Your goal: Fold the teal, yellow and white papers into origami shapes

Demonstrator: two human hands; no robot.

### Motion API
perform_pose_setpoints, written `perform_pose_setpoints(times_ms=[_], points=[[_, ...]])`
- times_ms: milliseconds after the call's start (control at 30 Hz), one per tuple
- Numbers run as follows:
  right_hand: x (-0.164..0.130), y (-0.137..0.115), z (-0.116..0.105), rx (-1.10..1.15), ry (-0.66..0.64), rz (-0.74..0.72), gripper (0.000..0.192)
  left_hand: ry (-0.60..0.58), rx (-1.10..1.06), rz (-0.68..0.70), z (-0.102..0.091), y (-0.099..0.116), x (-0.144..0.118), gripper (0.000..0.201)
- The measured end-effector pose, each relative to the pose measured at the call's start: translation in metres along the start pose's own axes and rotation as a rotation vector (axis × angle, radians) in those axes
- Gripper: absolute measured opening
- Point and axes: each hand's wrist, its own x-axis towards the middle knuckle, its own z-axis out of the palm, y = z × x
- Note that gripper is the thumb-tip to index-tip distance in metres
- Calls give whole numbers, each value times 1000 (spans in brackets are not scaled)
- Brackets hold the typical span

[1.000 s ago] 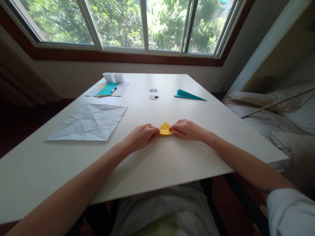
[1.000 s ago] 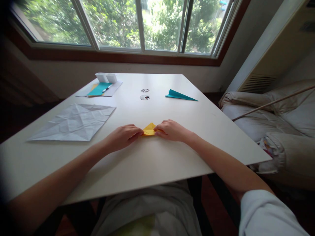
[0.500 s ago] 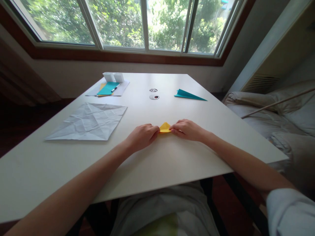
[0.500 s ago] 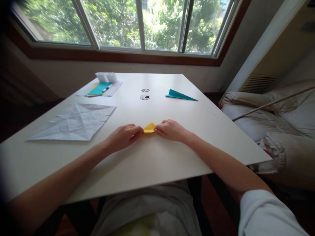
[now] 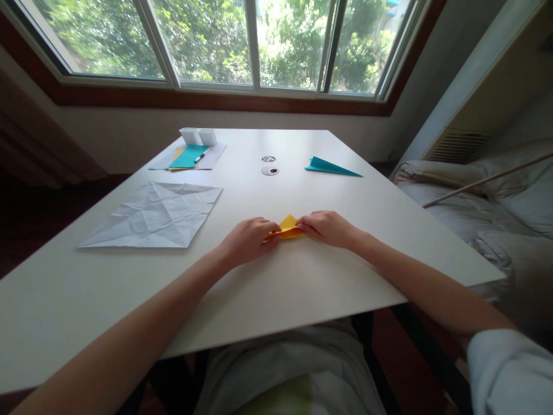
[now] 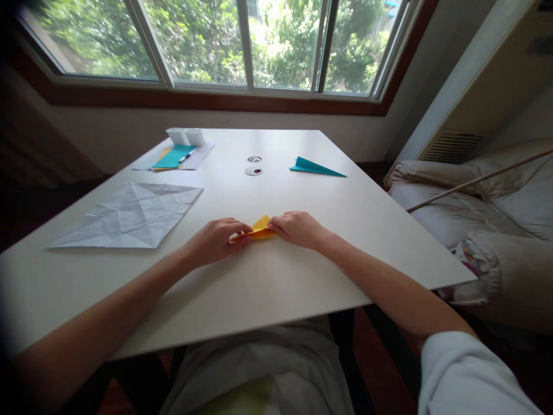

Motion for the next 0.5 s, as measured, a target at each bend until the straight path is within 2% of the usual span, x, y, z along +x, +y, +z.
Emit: perform_pose_setpoints(times_ms=[133, 500], points=[[0, -1, -1, 17, 5, -15, 30, 46, -97, -75, 2, 1, 1, 19], [1, -4, -1, -28, 48, -70, 25, 99, -18, -88, 3, 8, 4, 23]])
